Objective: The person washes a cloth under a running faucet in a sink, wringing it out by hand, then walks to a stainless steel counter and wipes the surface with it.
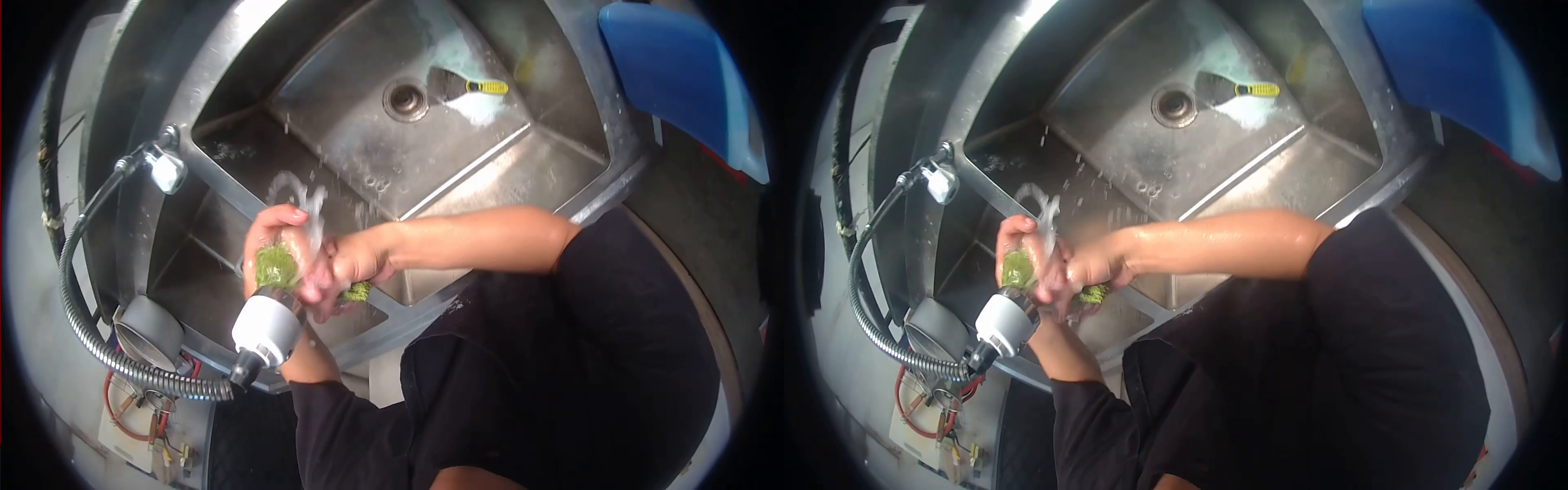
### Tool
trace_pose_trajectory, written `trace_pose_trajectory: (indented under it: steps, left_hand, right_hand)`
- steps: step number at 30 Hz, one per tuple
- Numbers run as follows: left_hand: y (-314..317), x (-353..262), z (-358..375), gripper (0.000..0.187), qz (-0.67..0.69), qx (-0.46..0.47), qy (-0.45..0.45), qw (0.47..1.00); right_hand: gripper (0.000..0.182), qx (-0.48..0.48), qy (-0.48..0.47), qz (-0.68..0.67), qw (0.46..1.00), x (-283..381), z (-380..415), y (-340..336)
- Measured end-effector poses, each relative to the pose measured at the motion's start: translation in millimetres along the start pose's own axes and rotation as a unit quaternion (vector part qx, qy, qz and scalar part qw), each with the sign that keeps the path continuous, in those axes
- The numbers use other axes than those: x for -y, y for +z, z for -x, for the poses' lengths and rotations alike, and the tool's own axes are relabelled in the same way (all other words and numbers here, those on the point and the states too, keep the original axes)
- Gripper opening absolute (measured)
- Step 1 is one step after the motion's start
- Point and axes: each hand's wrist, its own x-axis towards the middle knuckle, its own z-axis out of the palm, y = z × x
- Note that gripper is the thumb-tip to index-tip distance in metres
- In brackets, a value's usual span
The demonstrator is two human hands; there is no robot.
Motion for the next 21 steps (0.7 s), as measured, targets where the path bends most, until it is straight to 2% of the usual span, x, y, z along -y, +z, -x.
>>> trace_pose_trajectory:
  steps: [2, 3, 4, 5, 6, 7, 8, 9, 10, 11, 12, 13, 14, 15, 16, 18, 20, 21]
  left_hand:
    - [15.9, -12.9, 3.2, 0.061, -0.179, -0.111, -0.068, 0.975]
    - [14.0, -10.0, 1.6, 0.055, -0.229, -0.124, -0.054, 0.964]
    - [17.4, -7.5, -4.6, 0.049, -0.281, -0.135, -0.043, 0.949]
    - [30.4, 1.6, -6.1, 0.044, -0.306, -0.212, -0.03, 0.928]
    - [9.4, 5.4, -0.5, 0.034, -0.374, -0.192, -0.01, 0.907]
    - [14.5, 6.2, -4.8, 0.025, -0.35, -0.211, -0.033, 0.912]
    - [15.5, 9.7, -8.0, 0.021, -0.342, -0.233, -0.038, 0.91]
    - [15.6, 15.2, -11.3, 0.018, -0.422, -0.223, -0.006, 0.879]
    - [14.2, 19.7, -16.7, 0.012, -0.445, -0.238, -0.002, 0.863]
    - [9.2, 21.3, -20.8, 0.011, -0.626, -0.134, 0.102, 0.761]
    - [5.3, 24.5, -24.2, 0.009, -0.765, -0.017, 0.202, 0.611]
    - [11.6, 30.2, -24.6, 0.009, -0.67, -0.118, 0.14, 0.719]
    - [19.3, 40.0, -23.7, 0.008, -0.553, -0.222, 0.075, 0.8]
    - [14.9, 54.2, -26.7, 0.013, -0.517, -0.268, 0.08, 0.809]
    - [19.3, 65.8, -29.5, 0.015, -0.493, -0.32, 0.07, 0.806]
    - [29.8, 86.4, -30.5, 0.016, -0.492, -0.322, 0.05, 0.807]
    - [16.6, 118.0, -28.3, 0.011, -0.475, -0.323, 0.108, 0.812]
    - [11.8, 128.2, -23.0, 0.011, -0.455, -0.339, 0.094, 0.818]
  right_hand:
    - [0.02, -0.068, -0.01, 0.168, 0.983, 11.0, 3.2, 9.1]
    - [0.024, -0.151, 0.008, 0.204, 0.967, 5.1, 5.3, 12.4]
    - [0.027, -0.189, -0.063, 0.172, 0.965, 16.3, 12.8, 26.4]
    - [0.03, -0.213, -0.078, 0.301, 0.926, -0.6, 3.6, 11.3]
    - [0.028, -0.264, 0.013, 0.361, 0.894, 19.2, 12.5, 24.3]
    - [0.028, -0.263, 0.075, 0.448, 0.851, 19.9, 3.0, 17.2]
    - [0.026, -0.223, 0.031, 0.503, 0.834, 24.9, 4.2, 9.2]
    - [0.028, -0.255, -0.056, 0.531, 0.807, 15.4, -2.6, -3.4]
    - [0.027, -0.311, -0.15, 0.53, 0.774, 9.0, -9.2, -11.5]
    - [0.031, -0.285, -0.162, 0.554, 0.766, 2.8, -8.0, -24.6]
    - [0.034, -0.297, -0.232, 0.57, 0.729, -3.4, -10.1, -34.7]
    - [0.034, -0.295, -0.255, 0.643, 0.66, -3.1, -8.3, -38.9]
    - [0.031, -0.322, -0.243, 0.64, 0.653, -5.8, -2.7, -41.3]
    - [0.029, -0.357, -0.261, 0.636, 0.632, -11.4, 0.9, -46.0]
    - [0.027, -0.39, -0.256, 0.554, 0.689, -14.3, 20.1, -39.4]
    - [0.026, -0.446, -0.21, 0.555, 0.67, -24.4, 35.1, -45.5]
    - [0.026, -0.482, -0.216, 0.554, 0.644, -40.7, 49.0, -60.2]
    - [0.026, -0.487, -0.185, 0.572, 0.634, -47.6, 52.0, -65.2]
